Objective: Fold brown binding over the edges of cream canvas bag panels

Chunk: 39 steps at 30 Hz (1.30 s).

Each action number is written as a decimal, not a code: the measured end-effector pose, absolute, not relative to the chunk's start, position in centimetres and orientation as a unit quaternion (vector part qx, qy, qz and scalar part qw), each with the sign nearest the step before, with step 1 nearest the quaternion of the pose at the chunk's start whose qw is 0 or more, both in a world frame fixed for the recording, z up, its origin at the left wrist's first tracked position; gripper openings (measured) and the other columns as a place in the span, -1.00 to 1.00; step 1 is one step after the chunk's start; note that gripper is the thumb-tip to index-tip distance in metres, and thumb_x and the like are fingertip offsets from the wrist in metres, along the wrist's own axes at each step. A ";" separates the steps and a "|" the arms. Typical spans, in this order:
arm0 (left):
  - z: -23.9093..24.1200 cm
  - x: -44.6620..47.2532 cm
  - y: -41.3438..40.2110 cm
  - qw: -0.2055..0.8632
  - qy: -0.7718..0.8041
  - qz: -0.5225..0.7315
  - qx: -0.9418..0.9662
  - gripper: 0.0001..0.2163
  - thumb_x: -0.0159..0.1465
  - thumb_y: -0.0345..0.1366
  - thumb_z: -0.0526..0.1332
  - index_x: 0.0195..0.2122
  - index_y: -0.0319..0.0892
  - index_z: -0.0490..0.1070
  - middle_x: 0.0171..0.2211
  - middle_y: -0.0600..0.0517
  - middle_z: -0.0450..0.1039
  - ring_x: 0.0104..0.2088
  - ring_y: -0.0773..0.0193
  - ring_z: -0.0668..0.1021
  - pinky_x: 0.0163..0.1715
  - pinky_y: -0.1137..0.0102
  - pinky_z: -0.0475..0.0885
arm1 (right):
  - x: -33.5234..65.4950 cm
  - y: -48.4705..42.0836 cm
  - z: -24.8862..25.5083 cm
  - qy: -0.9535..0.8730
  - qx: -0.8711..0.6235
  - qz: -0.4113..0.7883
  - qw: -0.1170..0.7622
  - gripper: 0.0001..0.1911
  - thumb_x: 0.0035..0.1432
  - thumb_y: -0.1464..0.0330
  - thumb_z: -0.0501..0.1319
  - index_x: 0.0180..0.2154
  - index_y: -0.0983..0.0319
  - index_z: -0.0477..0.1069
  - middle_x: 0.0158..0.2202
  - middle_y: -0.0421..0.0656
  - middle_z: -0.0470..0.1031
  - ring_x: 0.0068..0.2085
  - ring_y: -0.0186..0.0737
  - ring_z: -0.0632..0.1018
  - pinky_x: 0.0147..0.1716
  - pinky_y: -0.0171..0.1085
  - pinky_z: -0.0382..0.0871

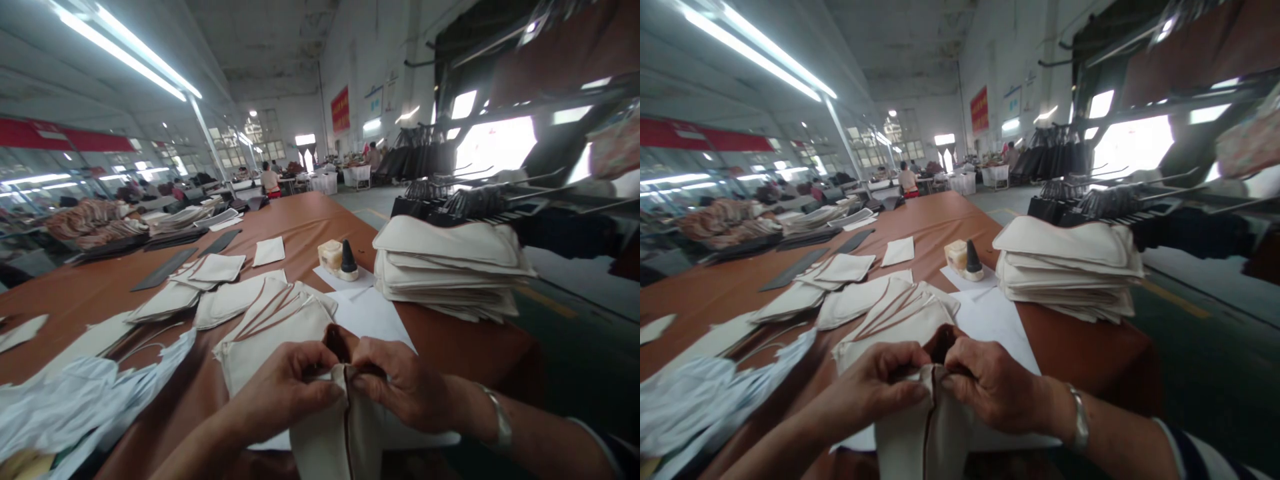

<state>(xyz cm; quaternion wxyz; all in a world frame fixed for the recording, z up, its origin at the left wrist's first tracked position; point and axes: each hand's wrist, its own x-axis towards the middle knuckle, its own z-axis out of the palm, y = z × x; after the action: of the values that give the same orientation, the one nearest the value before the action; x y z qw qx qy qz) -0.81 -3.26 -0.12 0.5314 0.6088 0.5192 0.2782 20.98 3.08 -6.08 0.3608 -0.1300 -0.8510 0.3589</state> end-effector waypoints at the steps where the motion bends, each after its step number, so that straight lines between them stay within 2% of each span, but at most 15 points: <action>1: -0.7 -0.6 -3.3 0.538 0.520 0.280 0.601 -0.73 0.13 -0.18 0.35 -0.29 -0.30 0.49 -0.47 0.08 0.36 -0.46 0.39 0.31 -0.48 0.49 0.16 | 21.1 2.9 -6.2 -0.848 -0.138 0.370 0.355 -0.87 0.30 0.37 0.16 -0.28 0.31 0.37 -0.37 -0.18 0.36 -0.35 -0.37 0.37 -0.33 -0.37 0.26; 7: -1.0 0.1 -3.3 0.579 0.520 0.301 0.551 -0.58 0.01 -0.01 0.45 -0.39 -0.31 0.48 -0.55 0.08 0.32 -0.53 0.42 0.28 -0.54 0.51 0.11 | 21.7 2.8 -4.8 -0.773 -0.149 0.546 0.286 -0.78 0.32 0.28 0.15 -0.30 0.31 0.41 -0.35 -0.20 0.34 -0.34 -0.38 0.34 -0.33 -0.39 0.22; 11: -1.0 0.7 -3.1 0.609 0.524 0.321 0.502 -0.61 0.01 -0.03 0.45 -0.42 -0.31 0.51 -0.57 0.05 0.36 -0.57 0.42 0.31 -0.55 0.50 0.13 | 21.7 3.0 -4.6 -0.727 -0.160 0.613 0.265 -0.74 0.28 0.24 0.17 -0.31 0.33 0.42 -0.38 -0.20 0.32 -0.34 -0.36 0.30 -0.32 -0.35 0.17; 14: -1.2 1.0 -3.0 0.622 0.535 0.335 0.463 -0.64 -0.04 -0.07 0.47 -0.46 -0.30 0.51 -0.60 0.06 0.38 -0.61 0.43 0.32 -0.58 0.51 0.13 | 21.4 3.1 -4.7 -0.702 -0.187 0.636 0.262 -0.71 0.23 0.20 0.18 -0.34 0.33 0.39 -0.44 -0.21 0.27 -0.39 -0.36 0.25 -0.39 -0.36 0.12; 19: -1.3 1.6 -3.0 0.611 0.541 0.351 0.459 -0.61 -0.01 -0.01 0.45 -0.49 -0.29 0.47 -0.63 0.09 0.34 -0.64 0.46 0.28 -0.62 0.53 0.09 | 20.8 3.1 -4.3 -0.680 -0.219 0.650 0.259 -0.62 0.24 0.08 0.15 -0.33 0.31 0.32 -0.49 -0.26 0.19 -0.47 -0.41 0.18 -0.52 -0.40 0.03; 21: -1.4 1.7 -3.1 0.585 0.549 0.348 0.485 -0.62 0.04 -0.01 0.41 -0.47 -0.29 0.47 -0.62 0.11 0.31 -0.63 0.47 0.26 -0.61 0.53 0.07 | 20.6 3.1 -4.0 -0.687 -0.217 0.642 0.264 -0.60 0.19 0.07 0.21 -0.31 0.30 0.30 -0.48 -0.27 0.21 -0.47 -0.42 0.20 -0.52 -0.41 0.04; 23: -1.7 1.7 -3.2 0.558 0.563 0.340 0.506 -0.67 0.10 -0.06 0.37 -0.44 -0.29 0.47 -0.61 0.12 0.30 -0.61 0.47 0.25 -0.60 0.53 0.07 | 20.4 3.1 -3.6 -0.705 -0.230 0.616 0.266 -0.63 0.10 0.13 0.30 -0.33 0.31 0.30 -0.49 -0.27 0.24 -0.46 -0.42 0.21 -0.51 -0.42 0.06; 26: -2.1 1.6 -3.3 0.542 0.576 0.331 0.515 -0.72 0.13 -0.11 0.32 -0.42 -0.28 0.46 -0.59 0.11 0.31 -0.60 0.45 0.25 -0.60 0.52 0.08 | 20.3 2.9 -3.1 -0.728 -0.272 0.572 0.261 -0.72 0.06 0.23 0.29 -0.37 0.34 0.36 -0.51 -0.25 0.28 -0.46 -0.41 0.23 -0.51 -0.41 0.08; 32: -2.2 1.6 -2.9 0.568 0.560 0.345 0.495 -0.65 0.02 -0.05 0.40 -0.47 -0.28 0.42 -0.61 0.12 0.29 -0.60 0.45 0.25 -0.61 0.53 0.07 | 20.2 2.8 -3.1 -0.724 -0.295 0.559 0.276 -0.77 0.04 0.28 0.26 -0.35 0.35 0.43 -0.48 -0.20 0.38 -0.45 -0.39 0.31 -0.48 -0.41 0.16; 39: -2.7 2.1 -3.1 0.585 0.566 0.356 0.459 -0.64 -0.01 -0.04 0.41 -0.50 -0.26 0.40 -0.66 0.14 0.26 -0.65 0.48 0.22 -0.63 0.52 0.04 | 20.5 2.5 -4.1 -0.721 -0.291 0.550 0.305 -0.82 0.03 0.37 0.26 -0.33 0.36 0.51 -0.47 -0.17 0.45 -0.44 -0.37 0.37 -0.46 -0.40 0.22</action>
<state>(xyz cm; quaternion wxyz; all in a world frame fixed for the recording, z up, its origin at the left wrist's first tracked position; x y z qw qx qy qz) 2.13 -3.08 -2.69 0.5848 0.4594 0.5660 0.3557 20.52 2.46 -4.06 0.3048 -0.2909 -0.7210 0.5502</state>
